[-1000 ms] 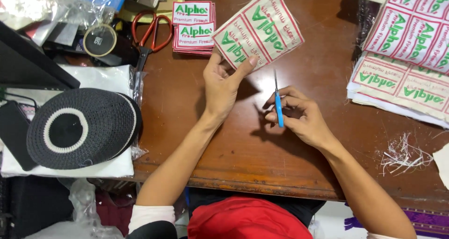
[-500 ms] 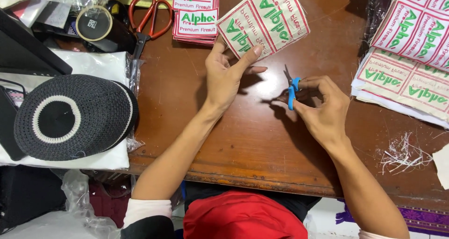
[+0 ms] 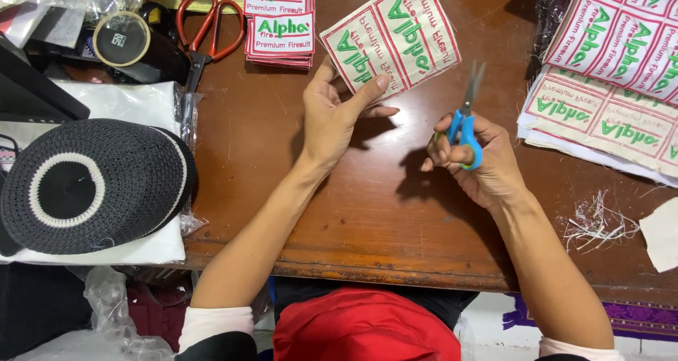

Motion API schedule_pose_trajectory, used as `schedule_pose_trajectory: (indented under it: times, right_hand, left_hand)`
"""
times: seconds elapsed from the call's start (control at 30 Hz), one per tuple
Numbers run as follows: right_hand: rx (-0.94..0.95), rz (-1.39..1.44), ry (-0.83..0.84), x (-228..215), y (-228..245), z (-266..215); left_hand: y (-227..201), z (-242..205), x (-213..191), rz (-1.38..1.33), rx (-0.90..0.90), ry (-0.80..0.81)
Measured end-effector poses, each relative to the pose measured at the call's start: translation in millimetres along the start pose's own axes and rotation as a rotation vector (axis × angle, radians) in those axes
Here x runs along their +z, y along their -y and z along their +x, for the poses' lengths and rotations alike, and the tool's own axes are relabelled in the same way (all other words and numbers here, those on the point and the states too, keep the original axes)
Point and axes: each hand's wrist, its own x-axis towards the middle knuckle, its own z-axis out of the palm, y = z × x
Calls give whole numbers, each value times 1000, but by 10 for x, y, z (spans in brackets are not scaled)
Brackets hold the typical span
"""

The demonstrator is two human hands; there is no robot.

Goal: The person uses blue-handled scissors to cut small rectangular labels from a larger sheet. They trim the edges of the labels, stack the cut pieces, and occasionally wipe the table surface with a white cloth to remove debris.

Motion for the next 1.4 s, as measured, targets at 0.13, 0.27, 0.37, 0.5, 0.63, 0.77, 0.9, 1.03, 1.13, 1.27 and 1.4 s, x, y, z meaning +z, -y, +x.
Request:
schedule_pose_trajectory:
  times: [0.13, 0.27, 0.37, 0.5, 0.63, 0.77, 0.9, 1.03, 1.13, 1.27, 1.4]
  right_hand:
    - [-65, 138, 171, -173, -80, 31]
    - [-132, 33, 55, -58, -30, -7]
    - [-275, -216, -61, 62, -51, -45]
    - [-705, -933, -192, 61, -106, -140]
    - [-717, -855, -171, 103, -49, -110]
    - [-121, -104, -31, -45, -1, -21]
    - [-276, -546, 58, 39, -106, -80]
    - [-162, -580, 104, 144, -124, -142]
    - [-101, -586, 131, 171, -107, -100]
    - [-93, -583, 121, 79, -94, -68]
    - [-25, -729, 89, 170, 13, -125]
  left_hand:
    - [0, -17, 19, 11, 4, 4]
    - [6, -21, 28, 8, -1, 7]
    - [18, -15, 27, 2, 2, 15]
    - [6, -27, 49, 11, -14, 5]
    - [36, -28, 28, -5, -8, 36]
    - [44, -28, 22, -5, 10, 46]
    - [-141, -71, 193, 17, 5, -60]
    - [-136, -65, 171, 12, -9, -56]
    - [-166, -76, 183, 20, -33, -39]
    - [-182, -93, 218, 46, -45, 13]
    - [-56, -127, 135, 115, -33, 100]
